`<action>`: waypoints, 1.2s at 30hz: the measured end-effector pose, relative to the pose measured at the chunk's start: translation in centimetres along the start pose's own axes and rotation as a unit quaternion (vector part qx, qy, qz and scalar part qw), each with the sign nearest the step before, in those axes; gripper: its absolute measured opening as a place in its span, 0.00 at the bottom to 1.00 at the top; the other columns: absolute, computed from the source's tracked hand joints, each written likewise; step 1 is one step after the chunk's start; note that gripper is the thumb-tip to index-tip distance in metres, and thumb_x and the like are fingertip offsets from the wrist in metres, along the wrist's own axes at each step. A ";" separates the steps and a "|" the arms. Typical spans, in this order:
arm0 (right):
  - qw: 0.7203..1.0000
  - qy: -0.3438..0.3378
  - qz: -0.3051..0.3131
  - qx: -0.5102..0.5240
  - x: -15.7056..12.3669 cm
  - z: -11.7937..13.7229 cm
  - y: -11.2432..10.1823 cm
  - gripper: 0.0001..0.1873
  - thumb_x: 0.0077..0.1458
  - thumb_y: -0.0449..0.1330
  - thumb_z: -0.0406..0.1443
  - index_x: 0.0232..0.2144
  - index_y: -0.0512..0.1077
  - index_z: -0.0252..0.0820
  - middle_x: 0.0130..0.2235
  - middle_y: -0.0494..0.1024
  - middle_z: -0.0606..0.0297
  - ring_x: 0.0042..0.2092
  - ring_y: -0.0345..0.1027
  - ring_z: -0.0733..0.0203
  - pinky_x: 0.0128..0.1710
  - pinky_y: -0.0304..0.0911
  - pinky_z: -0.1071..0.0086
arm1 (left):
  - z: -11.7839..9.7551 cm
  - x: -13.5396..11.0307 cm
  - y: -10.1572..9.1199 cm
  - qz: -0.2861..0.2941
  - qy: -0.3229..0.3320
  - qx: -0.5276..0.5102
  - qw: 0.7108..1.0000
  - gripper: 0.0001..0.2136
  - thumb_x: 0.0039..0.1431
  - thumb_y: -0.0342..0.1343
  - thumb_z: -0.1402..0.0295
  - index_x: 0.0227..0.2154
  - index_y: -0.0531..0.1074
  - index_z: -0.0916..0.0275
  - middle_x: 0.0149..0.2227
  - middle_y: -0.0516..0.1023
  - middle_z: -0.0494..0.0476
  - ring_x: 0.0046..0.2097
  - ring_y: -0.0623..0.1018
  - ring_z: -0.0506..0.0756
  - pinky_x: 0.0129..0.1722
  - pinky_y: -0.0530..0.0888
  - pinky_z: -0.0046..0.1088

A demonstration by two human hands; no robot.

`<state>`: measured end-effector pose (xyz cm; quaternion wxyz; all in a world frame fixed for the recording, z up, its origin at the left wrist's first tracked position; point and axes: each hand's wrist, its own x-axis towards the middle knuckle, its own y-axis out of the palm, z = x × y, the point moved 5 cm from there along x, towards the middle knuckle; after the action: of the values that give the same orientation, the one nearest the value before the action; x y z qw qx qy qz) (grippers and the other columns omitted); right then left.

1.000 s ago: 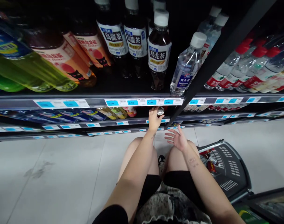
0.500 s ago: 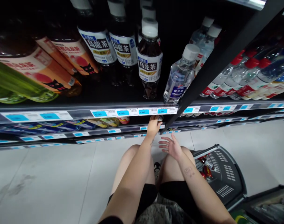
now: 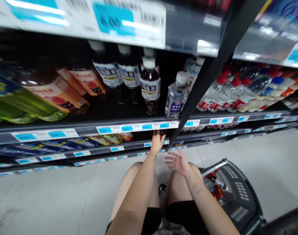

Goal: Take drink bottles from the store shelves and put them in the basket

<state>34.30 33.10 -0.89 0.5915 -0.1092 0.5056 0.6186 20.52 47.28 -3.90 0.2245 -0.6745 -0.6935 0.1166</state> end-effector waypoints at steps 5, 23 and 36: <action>1.000 0.016 -0.017 0.002 0.2 -0.4 0.2 0.36 0.60 0.45 0.64 0.47 0.72 0.43 0.43 0.80 0.57 0.40 0.76 0.53 0.35 0.63 0.65 | -0.1 0.0 -0.9 -0.028 -0.034 -0.033 0.998 0.30 0.59 0.56 0.68 0.64 0.59 0.66 0.51 0.69 0.69 0.52 0.74 0.63 0.57 0.70 0.43; 0.999 -0.047 -0.004 -0.024 -1.8 -1.6 0.6 0.37 0.58 0.47 0.65 0.49 0.70 0.42 0.42 0.79 0.57 0.38 0.75 0.56 0.32 0.63 0.67 | 0.5 -3.5 -3.0 0.011 -0.072 0.013 0.997 0.31 0.56 0.57 0.69 0.63 0.60 0.71 0.62 0.64 0.74 0.66 0.65 0.65 0.66 0.62 0.40; 0.993 -0.108 -0.008 -0.056 -2.0 -2.1 0.4 0.30 0.60 0.54 0.59 0.48 0.71 0.41 0.43 0.78 0.59 0.39 0.74 0.58 0.36 0.61 0.69 | 0.2 -3.3 -2.8 0.046 -0.120 0.039 0.991 0.28 0.61 0.55 0.68 0.63 0.60 0.71 0.63 0.63 0.75 0.62 0.70 0.63 0.61 0.66 0.35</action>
<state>33.57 30.35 -0.19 0.6403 -0.0788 0.4025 0.6494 17.91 43.86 -3.26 0.1598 -0.6778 -0.6784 0.2342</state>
